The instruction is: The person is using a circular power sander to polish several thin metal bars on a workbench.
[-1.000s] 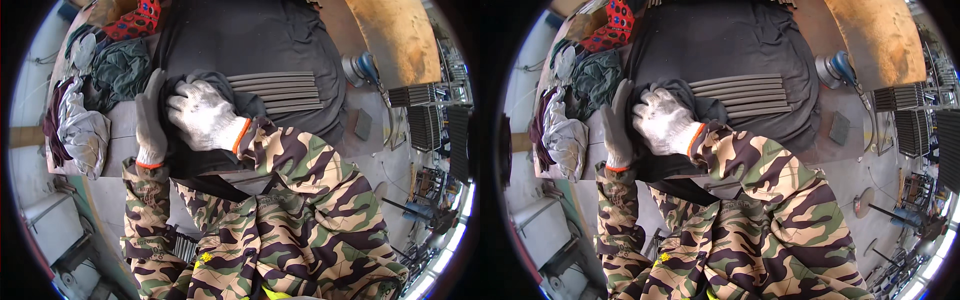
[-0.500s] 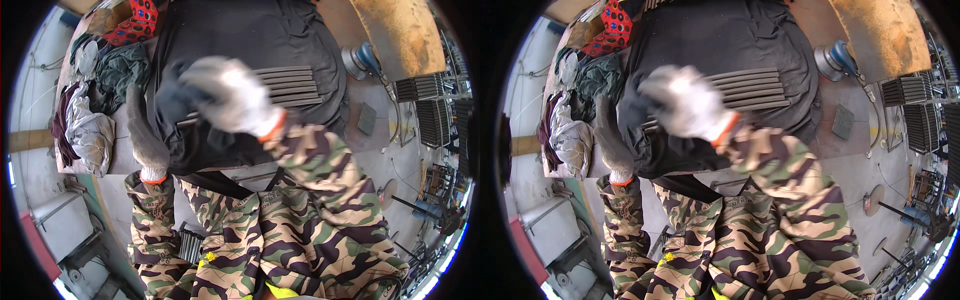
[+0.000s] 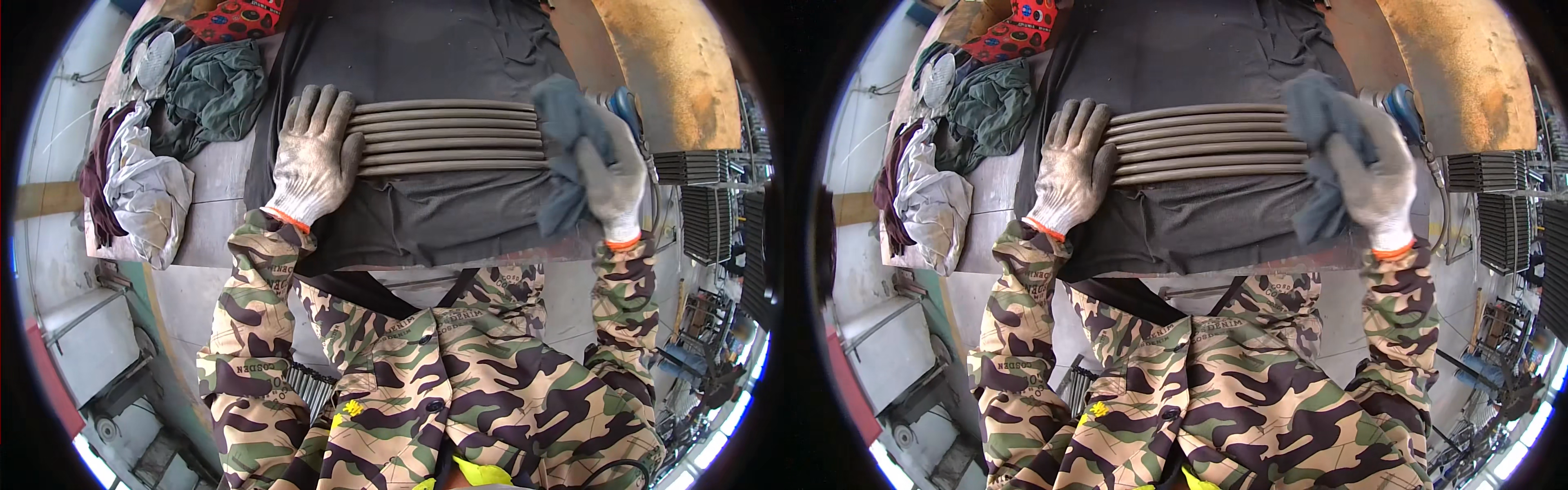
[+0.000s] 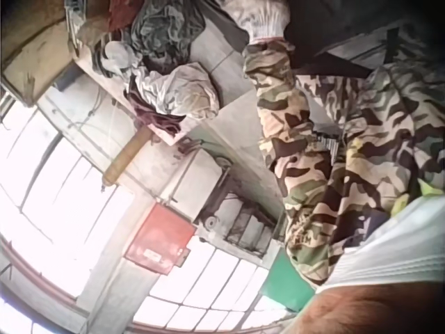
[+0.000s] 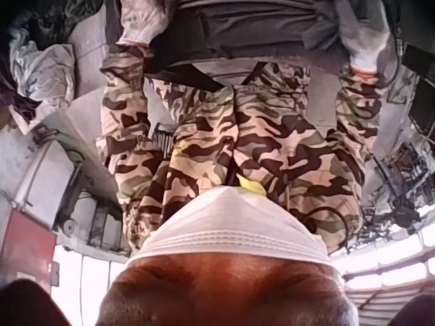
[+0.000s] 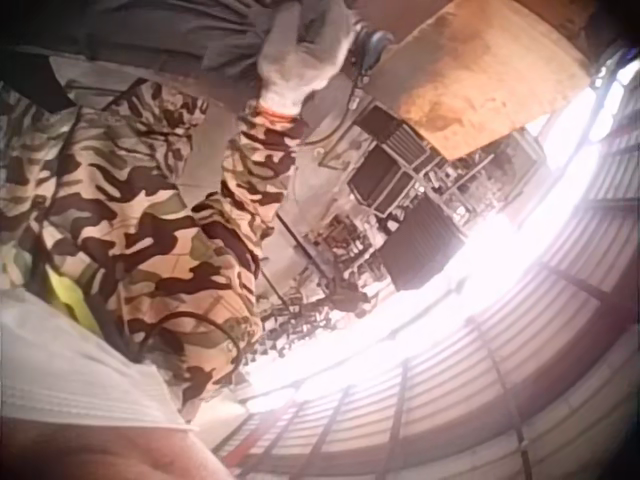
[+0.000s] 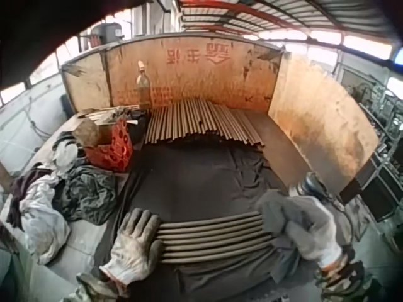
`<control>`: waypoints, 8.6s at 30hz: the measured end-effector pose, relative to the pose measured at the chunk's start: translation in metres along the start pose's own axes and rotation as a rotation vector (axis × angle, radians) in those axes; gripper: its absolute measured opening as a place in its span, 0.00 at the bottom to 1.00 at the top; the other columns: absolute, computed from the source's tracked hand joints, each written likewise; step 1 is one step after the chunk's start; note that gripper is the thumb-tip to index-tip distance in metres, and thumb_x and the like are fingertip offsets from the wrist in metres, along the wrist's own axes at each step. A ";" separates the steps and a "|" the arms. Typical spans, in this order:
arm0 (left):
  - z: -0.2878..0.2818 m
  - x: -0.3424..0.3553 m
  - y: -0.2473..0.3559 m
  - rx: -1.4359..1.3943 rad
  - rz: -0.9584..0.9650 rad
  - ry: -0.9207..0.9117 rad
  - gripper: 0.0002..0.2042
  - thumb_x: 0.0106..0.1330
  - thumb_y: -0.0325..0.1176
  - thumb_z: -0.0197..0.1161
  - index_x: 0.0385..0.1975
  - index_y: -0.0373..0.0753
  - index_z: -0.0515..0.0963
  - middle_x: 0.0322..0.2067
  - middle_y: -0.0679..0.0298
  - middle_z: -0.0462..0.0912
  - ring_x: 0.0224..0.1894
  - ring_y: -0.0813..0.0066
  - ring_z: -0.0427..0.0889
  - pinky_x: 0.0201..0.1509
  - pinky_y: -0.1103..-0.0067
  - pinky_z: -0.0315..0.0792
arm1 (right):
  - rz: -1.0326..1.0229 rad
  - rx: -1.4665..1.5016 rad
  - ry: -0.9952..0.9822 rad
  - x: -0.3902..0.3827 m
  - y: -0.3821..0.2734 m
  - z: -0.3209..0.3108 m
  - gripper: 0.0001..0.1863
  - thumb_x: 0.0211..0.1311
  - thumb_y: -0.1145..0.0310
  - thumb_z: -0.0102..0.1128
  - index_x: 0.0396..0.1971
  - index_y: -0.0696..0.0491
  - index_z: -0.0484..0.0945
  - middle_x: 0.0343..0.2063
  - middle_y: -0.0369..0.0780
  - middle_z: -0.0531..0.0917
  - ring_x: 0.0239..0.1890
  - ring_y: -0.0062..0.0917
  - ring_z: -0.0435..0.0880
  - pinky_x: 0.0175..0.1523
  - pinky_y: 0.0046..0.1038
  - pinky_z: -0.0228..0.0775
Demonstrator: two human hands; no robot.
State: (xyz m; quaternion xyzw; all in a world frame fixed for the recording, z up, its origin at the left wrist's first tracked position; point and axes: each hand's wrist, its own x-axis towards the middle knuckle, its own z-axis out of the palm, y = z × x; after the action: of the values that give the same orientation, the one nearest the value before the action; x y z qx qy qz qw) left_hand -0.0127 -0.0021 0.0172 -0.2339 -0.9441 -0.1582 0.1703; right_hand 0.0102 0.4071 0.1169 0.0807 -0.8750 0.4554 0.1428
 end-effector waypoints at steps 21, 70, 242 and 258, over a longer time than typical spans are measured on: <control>-0.009 -0.007 0.005 -0.046 -0.072 -0.015 0.29 0.73 0.34 0.62 0.72 0.29 0.72 0.72 0.37 0.71 0.74 0.30 0.67 0.81 0.48 0.60 | -0.116 -0.792 -0.164 0.010 0.030 0.067 0.25 0.56 0.60 0.77 0.56 0.41 0.87 0.55 0.38 0.84 0.56 0.42 0.84 0.58 0.46 0.82; -0.027 -0.016 0.018 -0.006 -0.129 -0.129 0.32 0.71 0.31 0.59 0.75 0.26 0.66 0.75 0.35 0.66 0.79 0.26 0.59 0.83 0.45 0.53 | -0.335 -0.374 0.121 0.027 -0.001 0.034 0.23 0.52 0.78 0.78 0.51 0.56 0.89 0.39 0.44 0.89 0.40 0.33 0.89 0.48 0.36 0.84; -0.140 -0.167 0.070 0.011 -1.126 0.629 0.10 0.53 0.32 0.75 0.35 0.42 0.86 0.25 0.58 0.88 0.29 0.64 0.89 0.36 0.65 0.81 | -0.851 -0.589 0.287 0.206 -0.023 -0.066 0.46 0.57 0.40 0.83 0.73 0.44 0.77 0.37 0.43 0.91 0.29 0.39 0.89 0.35 0.38 0.85; -0.003 -0.620 0.300 -0.626 -2.516 0.237 0.07 0.65 0.26 0.67 0.33 0.27 0.85 0.26 0.52 0.86 0.23 0.60 0.88 0.27 0.63 0.86 | -0.593 -0.020 -0.361 0.159 0.021 -0.028 0.28 0.78 0.81 0.62 0.75 0.61 0.72 0.70 0.47 0.79 0.67 0.33 0.82 0.71 0.31 0.76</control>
State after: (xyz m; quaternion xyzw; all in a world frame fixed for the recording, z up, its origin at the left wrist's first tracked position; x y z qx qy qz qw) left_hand 0.6532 0.0087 -0.1593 0.7918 -0.4172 -0.4400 -0.0735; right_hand -0.1406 0.4409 0.1670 0.4094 -0.8291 0.3638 0.1125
